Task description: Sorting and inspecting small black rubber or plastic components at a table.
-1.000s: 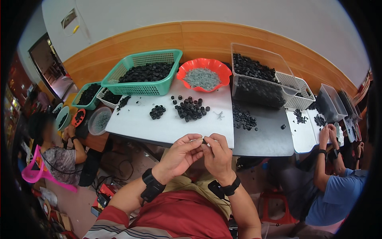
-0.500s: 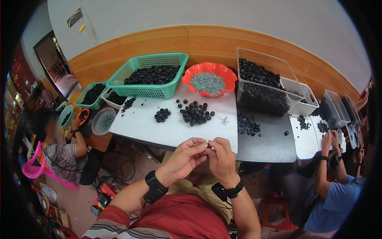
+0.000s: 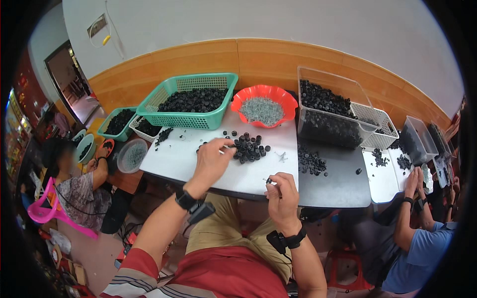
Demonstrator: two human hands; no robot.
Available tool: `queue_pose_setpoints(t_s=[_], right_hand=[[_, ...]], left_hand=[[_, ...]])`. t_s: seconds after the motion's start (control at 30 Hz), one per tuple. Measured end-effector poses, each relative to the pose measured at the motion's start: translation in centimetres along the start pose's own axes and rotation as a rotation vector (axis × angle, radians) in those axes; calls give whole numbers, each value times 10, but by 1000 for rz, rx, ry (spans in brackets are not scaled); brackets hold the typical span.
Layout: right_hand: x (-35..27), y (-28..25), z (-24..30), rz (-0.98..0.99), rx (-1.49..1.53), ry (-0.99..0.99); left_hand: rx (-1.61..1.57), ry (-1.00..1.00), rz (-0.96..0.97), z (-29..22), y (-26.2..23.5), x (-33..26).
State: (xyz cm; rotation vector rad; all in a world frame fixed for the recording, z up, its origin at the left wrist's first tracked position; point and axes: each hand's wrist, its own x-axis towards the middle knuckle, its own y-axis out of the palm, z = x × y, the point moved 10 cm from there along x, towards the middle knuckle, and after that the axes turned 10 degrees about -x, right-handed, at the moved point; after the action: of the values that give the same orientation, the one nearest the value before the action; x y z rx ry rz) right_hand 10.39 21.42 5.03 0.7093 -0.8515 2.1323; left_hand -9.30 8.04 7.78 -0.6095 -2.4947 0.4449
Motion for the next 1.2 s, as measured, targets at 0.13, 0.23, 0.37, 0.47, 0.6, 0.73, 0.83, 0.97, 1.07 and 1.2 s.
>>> queue_pose_setpoints(t_s=[0.13,0.23,0.37,0.47,0.6,0.73,0.83,0.97,1.07,1.2], right_hand=[[-1,6,-14,26,90,48],[-3,6,-16,43,103,51],[-1,4,-17,26,164,112],[-3,7,-20,68,149,110],[-2,7,-20,80,159,127],[-2,6,-21,55,179,150],[-2,5,-22,38,197,166],[-1,5,-21,48,189,156],[-1,5,-20,48,174,149],[-1,5,-19,52,161,144]], left_hand=[[350,99,32,22,-5,39],[476,71,135,32,3,54],[544,66,248,37,14,57],[580,60,258,40,17,61],[530,78,234,36,11,56],[389,147,224,22,3,36],[320,169,232,5,1,10],[206,155,284,-3,5,-10],[159,122,354,0,11,-15],[175,177,428,-1,19,-16]])
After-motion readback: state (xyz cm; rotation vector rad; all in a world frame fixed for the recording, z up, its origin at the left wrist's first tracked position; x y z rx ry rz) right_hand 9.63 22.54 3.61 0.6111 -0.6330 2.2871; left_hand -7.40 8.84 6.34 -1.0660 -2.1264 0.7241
